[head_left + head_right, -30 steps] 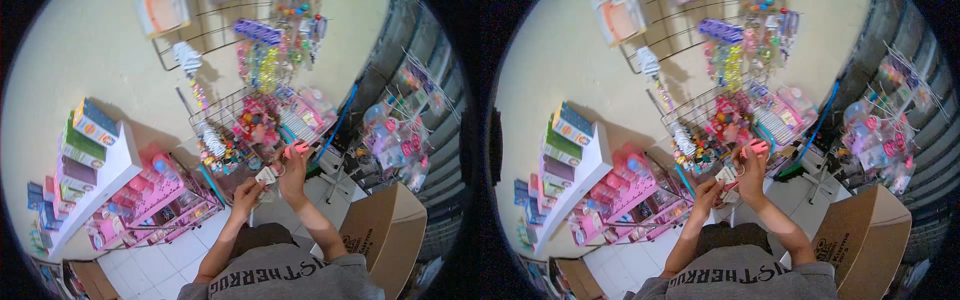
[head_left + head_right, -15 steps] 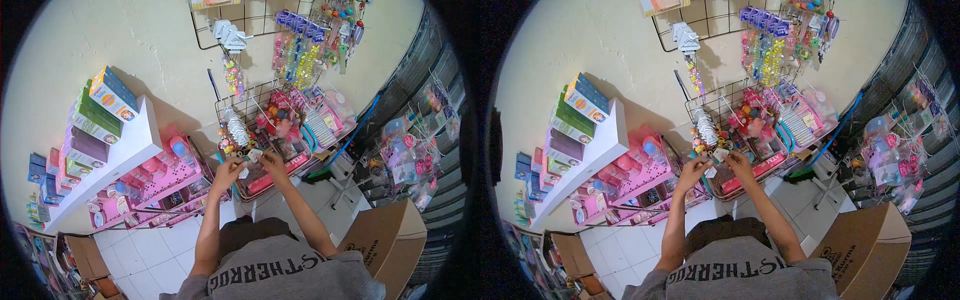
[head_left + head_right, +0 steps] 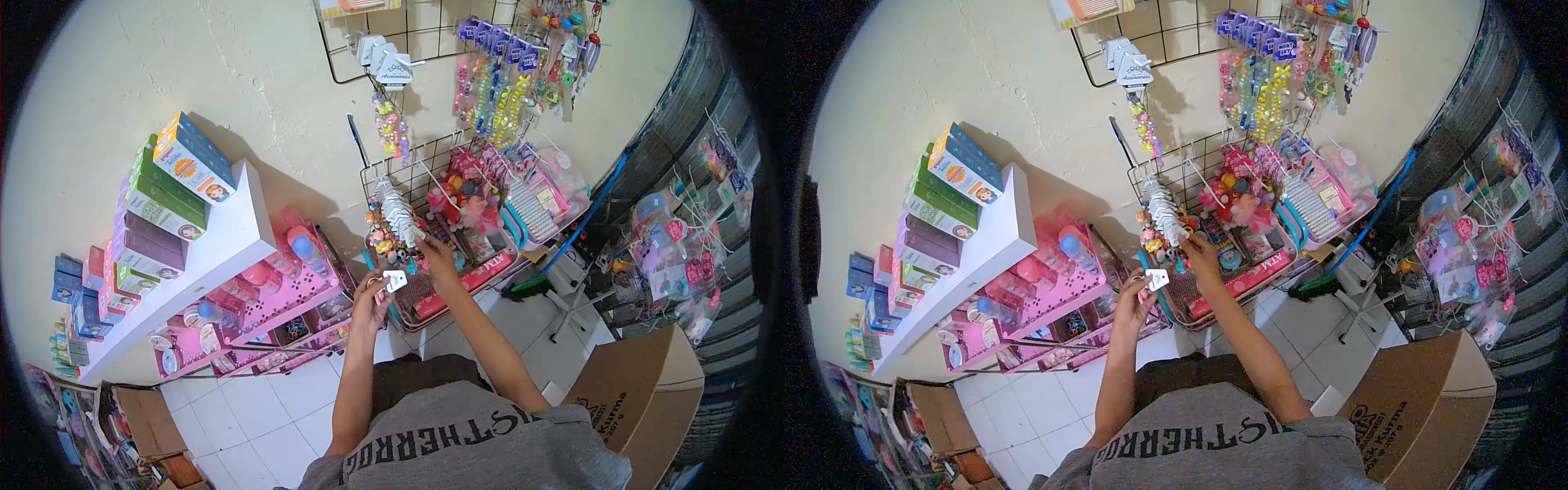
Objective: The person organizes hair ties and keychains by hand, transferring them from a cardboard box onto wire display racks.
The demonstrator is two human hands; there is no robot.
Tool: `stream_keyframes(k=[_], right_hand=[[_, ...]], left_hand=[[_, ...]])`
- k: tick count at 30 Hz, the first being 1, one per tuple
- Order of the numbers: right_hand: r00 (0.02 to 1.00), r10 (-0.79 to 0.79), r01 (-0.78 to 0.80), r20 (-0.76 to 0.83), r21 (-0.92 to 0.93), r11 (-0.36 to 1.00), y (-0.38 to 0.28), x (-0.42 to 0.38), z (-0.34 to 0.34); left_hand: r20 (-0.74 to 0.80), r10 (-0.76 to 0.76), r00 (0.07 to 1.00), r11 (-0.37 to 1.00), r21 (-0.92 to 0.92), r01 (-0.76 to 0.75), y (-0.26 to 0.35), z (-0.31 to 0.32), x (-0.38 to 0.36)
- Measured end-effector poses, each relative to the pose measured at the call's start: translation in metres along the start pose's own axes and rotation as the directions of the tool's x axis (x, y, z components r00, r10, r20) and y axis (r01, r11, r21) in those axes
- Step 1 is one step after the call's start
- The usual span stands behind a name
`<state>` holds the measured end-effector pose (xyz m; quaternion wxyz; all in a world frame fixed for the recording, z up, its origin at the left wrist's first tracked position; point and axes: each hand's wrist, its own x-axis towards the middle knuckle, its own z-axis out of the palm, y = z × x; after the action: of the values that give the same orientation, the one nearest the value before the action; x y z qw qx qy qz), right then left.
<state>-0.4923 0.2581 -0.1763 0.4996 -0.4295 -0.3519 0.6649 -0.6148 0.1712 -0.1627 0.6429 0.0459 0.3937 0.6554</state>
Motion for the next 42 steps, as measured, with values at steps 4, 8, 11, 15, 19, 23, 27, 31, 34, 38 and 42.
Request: stream_keyframes(k=[4, 8, 11, 15, 19, 23, 27, 31, 34, 38, 42], right_hand=[[0.989, -0.141, 0.136, -0.047, -0.1, 0.986, 0.01, 0.015, 0.007], [0.988, -0.128, 0.102, -0.082, -0.262, 0.96, -0.005, 0.003, 0.008], [0.921, -0.265, 0.187, -0.287, -0.273, 0.944, -0.008, -0.012, 0.007], [0.729, -0.68, 0.499, -0.079, -0.617, 0.608, -0.008, -0.023, 0.0], [0.753, -0.658, 0.509, 0.021, -0.651, 0.563, -0.005, -0.013, 0.0], [0.756, -0.655, 0.514, 0.028, -0.645, 0.566, -0.01, -0.005, 0.0], [0.731, -0.681, 0.484, 0.039, -0.732, 0.478, -0.012, 0.001, 0.001], [0.742, -0.666, 0.458, 0.082, -0.788, 0.413, -0.012, 0.008, -0.001], [0.697, -0.711, 0.418, 0.092, -0.859, 0.297, -0.014, 0.016, 0.004], [0.761, -0.605, 0.402, 0.234, -0.903, 0.155, -0.033, 0.015, 0.001], [0.896, -0.082, 0.438, 0.437, -0.899, -0.003, -0.071, 0.02, -0.032]], left_hand=[[0.128, -0.047, 0.991, 0.976, -0.206, 0.073, -0.008, -0.003, 0.011], [0.142, -0.064, 0.988, 0.956, -0.276, 0.102, -0.018, 0.005, 0.026], [0.168, 0.003, 0.986, 0.958, -0.282, 0.045, -0.025, 0.021, 0.031], [0.169, 0.038, 0.985, 0.981, -0.193, -0.005, -0.029, 0.041, 0.031], [0.193, 0.041, 0.98, 0.988, -0.156, -0.011, -0.03, 0.048, 0.035], [0.156, 0.037, 0.987, 0.993, -0.117, -0.018, -0.038, 0.046, 0.039], [0.187, 0.007, 0.982, 0.988, -0.153, 0.022, -0.041, 0.038, 0.045], [0.089, 0.026, 0.996, 0.996, -0.091, -0.017, -0.043, 0.037, 0.045], [-0.011, 0.04, 0.999, 0.994, -0.103, -0.041, -0.042, 0.034, 0.046], [-0.068, 0.147, 0.987, 0.986, -0.066, -0.151, -0.045, 0.018, 0.053], [-0.195, 0.294, 0.936, 0.946, -0.081, -0.314, -0.059, 0.027, 0.052]])
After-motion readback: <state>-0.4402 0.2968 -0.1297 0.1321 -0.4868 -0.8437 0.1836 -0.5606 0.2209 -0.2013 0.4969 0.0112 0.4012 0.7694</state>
